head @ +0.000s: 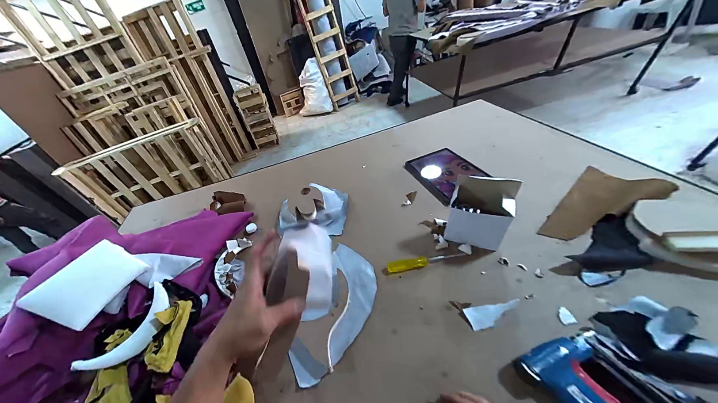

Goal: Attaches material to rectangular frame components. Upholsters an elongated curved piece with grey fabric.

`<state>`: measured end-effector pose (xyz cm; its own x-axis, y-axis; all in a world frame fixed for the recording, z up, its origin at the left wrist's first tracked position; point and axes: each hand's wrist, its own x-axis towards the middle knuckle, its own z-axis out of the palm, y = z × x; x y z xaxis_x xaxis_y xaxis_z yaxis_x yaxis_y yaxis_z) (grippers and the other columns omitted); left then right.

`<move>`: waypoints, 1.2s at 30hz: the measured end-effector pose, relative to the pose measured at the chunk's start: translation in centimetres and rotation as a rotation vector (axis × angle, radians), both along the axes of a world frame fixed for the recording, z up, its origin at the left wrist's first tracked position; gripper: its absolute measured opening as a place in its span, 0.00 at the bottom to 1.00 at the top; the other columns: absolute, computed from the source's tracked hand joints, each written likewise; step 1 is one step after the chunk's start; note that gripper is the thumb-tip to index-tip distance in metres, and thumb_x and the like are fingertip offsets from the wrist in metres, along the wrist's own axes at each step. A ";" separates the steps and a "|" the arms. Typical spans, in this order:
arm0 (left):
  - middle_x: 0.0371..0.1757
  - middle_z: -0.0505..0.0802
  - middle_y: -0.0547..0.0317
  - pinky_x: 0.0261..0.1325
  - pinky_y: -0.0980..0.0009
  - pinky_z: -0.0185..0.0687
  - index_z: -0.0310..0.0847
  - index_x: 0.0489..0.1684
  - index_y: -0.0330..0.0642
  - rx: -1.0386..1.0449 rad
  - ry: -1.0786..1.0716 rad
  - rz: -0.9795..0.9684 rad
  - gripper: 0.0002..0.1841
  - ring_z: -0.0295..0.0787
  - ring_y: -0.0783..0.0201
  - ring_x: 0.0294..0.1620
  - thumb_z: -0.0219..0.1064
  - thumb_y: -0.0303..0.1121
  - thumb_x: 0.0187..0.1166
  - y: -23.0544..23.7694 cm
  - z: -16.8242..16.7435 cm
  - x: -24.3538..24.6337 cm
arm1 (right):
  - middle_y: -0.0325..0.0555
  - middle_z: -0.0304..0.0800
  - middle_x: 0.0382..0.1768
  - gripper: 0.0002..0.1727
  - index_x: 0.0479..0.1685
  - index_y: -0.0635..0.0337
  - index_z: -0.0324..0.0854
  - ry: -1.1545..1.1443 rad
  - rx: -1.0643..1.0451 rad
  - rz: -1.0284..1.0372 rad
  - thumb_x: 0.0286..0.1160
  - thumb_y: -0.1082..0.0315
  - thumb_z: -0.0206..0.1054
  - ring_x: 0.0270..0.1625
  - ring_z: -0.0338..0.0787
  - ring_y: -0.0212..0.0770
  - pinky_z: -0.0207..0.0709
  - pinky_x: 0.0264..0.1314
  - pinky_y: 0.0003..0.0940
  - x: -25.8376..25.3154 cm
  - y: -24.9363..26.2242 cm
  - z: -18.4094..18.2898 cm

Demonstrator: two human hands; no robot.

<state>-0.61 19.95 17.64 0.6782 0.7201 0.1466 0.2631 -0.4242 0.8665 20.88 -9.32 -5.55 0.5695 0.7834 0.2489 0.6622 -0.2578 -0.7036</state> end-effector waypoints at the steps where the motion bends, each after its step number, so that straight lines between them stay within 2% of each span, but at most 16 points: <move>1: 0.63 0.91 0.56 0.60 0.55 0.93 0.41 0.94 0.60 -0.099 -0.015 -0.166 0.59 0.94 0.59 0.56 0.84 0.45 0.60 -2.7 0.3 -1.7 | 0.58 0.89 0.63 0.23 0.61 0.64 0.88 0.140 0.093 0.014 0.80 0.55 0.62 0.69 0.86 0.52 0.78 0.72 0.51 0.0 0.0 0.5; 3: 0.61 0.92 0.56 0.60 0.61 0.92 0.35 0.95 0.53 -0.328 -0.003 -0.534 0.58 0.93 0.64 0.55 0.81 0.44 0.67 -7.5 0.1 -3.7 | 0.59 0.84 0.68 0.28 0.71 0.73 0.77 0.571 0.274 0.133 0.87 0.56 0.53 0.69 0.85 0.47 0.81 0.70 0.43 -0.9 0.1 2.1; 5: 0.56 0.91 0.54 0.58 0.63 0.91 0.31 0.95 0.49 -0.524 0.079 -0.792 0.57 0.91 0.65 0.52 0.77 0.35 0.69 -10.5 -1.8 -3.9 | 0.49 0.88 0.67 0.38 0.74 0.63 0.77 1.092 0.310 0.330 0.88 0.38 0.45 0.69 0.87 0.43 0.83 0.67 0.42 -2.8 0.2 4.2; 7: 0.52 0.91 0.50 0.52 0.61 0.91 0.30 0.96 0.50 -0.589 0.234 -0.866 0.58 0.91 0.63 0.45 0.76 0.29 0.67 -12.0 -5.5 -3.3 | 0.46 0.93 0.62 0.48 0.69 0.56 0.84 1.500 0.189 0.521 0.77 0.23 0.43 0.64 0.91 0.42 0.85 0.65 0.42 -4.5 0.1 5.4; 9: 0.54 0.91 0.43 0.51 0.52 0.90 0.31 0.96 0.51 -0.543 0.402 -0.793 0.59 0.92 0.55 0.45 0.77 0.28 0.64 -12.3 -9.8 -2.5 | 0.42 0.96 0.51 0.41 0.64 0.53 0.84 1.625 0.023 0.475 0.71 0.27 0.54 0.52 0.95 0.38 0.90 0.53 0.39 -6.1 -0.7 5.7; 11: 0.59 0.90 0.38 0.57 0.42 0.87 0.30 0.96 0.53 -0.508 0.529 -0.711 0.62 0.92 0.46 0.51 0.79 0.27 0.61 -12.7 -12.8 -1.7 | 0.43 0.92 0.55 0.43 0.73 0.60 0.74 1.416 -0.100 0.465 0.65 0.38 0.75 0.55 0.93 0.37 0.89 0.60 0.40 -6.5 -1.6 4.9; 14: 0.57 0.89 0.36 0.59 0.37 0.84 0.28 0.96 0.57 -0.439 0.636 -0.665 0.65 0.91 0.40 0.53 0.83 0.30 0.61 -13.2 -13.9 -0.5 | 0.42 0.96 0.47 0.31 0.61 0.61 0.83 1.079 -0.132 0.281 0.57 0.55 0.83 0.50 0.95 0.35 0.90 0.58 0.37 -7.4 -1.2 4.4; 17: 0.55 0.90 0.34 0.61 0.37 0.83 0.36 0.96 0.54 -0.445 0.680 -0.695 0.58 0.90 0.39 0.52 0.81 0.39 0.67 -12.4 -14.2 -0.8 | 0.43 0.96 0.40 0.28 0.53 0.62 0.85 1.036 -0.079 0.151 0.53 0.57 0.84 0.43 0.95 0.37 0.91 0.51 0.38 -7.6 -1.1 4.5; 21: 0.53 0.90 0.38 0.55 0.48 0.84 0.68 0.81 0.37 -0.546 0.582 -0.814 0.38 0.88 0.51 0.46 0.77 0.42 0.70 -9.5 -13.3 -4.5 | 0.47 0.95 0.34 0.22 0.48 0.66 0.86 1.163 0.042 -0.050 0.55 0.61 0.79 0.36 0.95 0.39 0.92 0.43 0.39 -5.2 -1.5 5.6; 25: 0.46 0.92 0.49 0.47 0.61 0.86 0.64 0.79 0.39 -0.649 0.515 -0.807 0.36 0.88 0.62 0.38 0.74 0.31 0.68 -9.0 -12.9 -7.6 | 0.47 0.94 0.32 0.21 0.44 0.65 0.87 1.204 -0.031 -0.076 0.55 0.60 0.80 0.35 0.94 0.39 0.91 0.42 0.38 -3.1 -2.2 5.0; 27: 0.46 0.92 0.45 0.47 0.53 0.88 0.68 0.77 0.39 -0.598 0.669 -0.659 0.29 0.91 0.55 0.38 0.70 0.27 0.75 -9.3 -13.8 -8.2 | 0.45 0.95 0.37 0.23 0.46 0.61 0.89 0.941 -0.210 -0.051 0.55 0.54 0.81 0.40 0.95 0.39 0.90 0.48 0.40 -2.5 -2.1 4.4; 29: 0.50 0.94 0.47 0.57 0.46 0.86 0.74 0.72 0.40 -0.466 0.868 -0.437 0.22 0.92 0.50 0.48 0.67 0.31 0.79 -10.1 -14.5 -8.5 | 0.42 0.96 0.48 0.31 0.57 0.53 0.89 0.483 -0.427 -0.039 0.58 0.42 0.78 0.50 0.95 0.41 0.87 0.56 0.49 -2.3 -2.3 5.0; 31: 0.52 0.93 0.48 0.64 0.43 0.82 0.75 0.72 0.41 -0.355 0.914 -0.215 0.21 0.91 0.48 0.55 0.63 0.38 0.83 -11.3 -14.0 -9.0 | 0.58 0.88 0.63 0.41 0.73 0.59 0.80 0.061 -0.447 -0.050 0.65 0.39 0.74 0.61 0.90 0.59 0.83 0.59 0.63 -2.8 -3.0 6.9; 33: 0.53 0.93 0.50 0.61 0.47 0.85 0.76 0.72 0.41 -0.165 0.788 0.023 0.21 0.92 0.51 0.53 0.59 0.41 0.85 -13.6 -14.0 -10.2 | 0.65 0.82 0.70 0.40 0.74 0.61 0.80 -0.214 -0.299 0.016 0.65 0.43 0.73 0.72 0.83 0.66 0.78 0.67 0.65 -3.5 -3.7 8.6; 35: 0.47 0.94 0.55 0.51 0.55 0.90 0.85 0.59 0.41 0.169 0.540 0.218 0.19 0.93 0.57 0.46 0.58 0.42 0.81 -16.5 -15.9 -11.5 | 0.56 0.84 0.72 0.34 0.72 0.50 0.84 -0.270 -0.198 0.250 0.62 0.48 0.78 0.77 0.79 0.63 0.72 0.75 0.67 -4.6 -3.6 8.9; 36: 0.49 0.94 0.56 0.53 0.57 0.90 0.89 0.53 0.43 0.281 0.448 0.243 0.17 0.93 0.58 0.50 0.59 0.42 0.80 -17.8 -16.8 -11.9 | 0.48 0.85 0.73 0.33 0.72 0.42 0.84 -0.302 -0.190 0.358 0.61 0.48 0.78 0.79 0.78 0.58 0.69 0.77 0.67 -5.2 -3.3 7.9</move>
<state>-12.53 2.16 0.87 0.5381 0.8379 0.0915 0.6965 -0.5031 0.5117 15.64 -12.61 2.34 0.1810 0.9639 0.1952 0.8993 -0.0820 -0.4295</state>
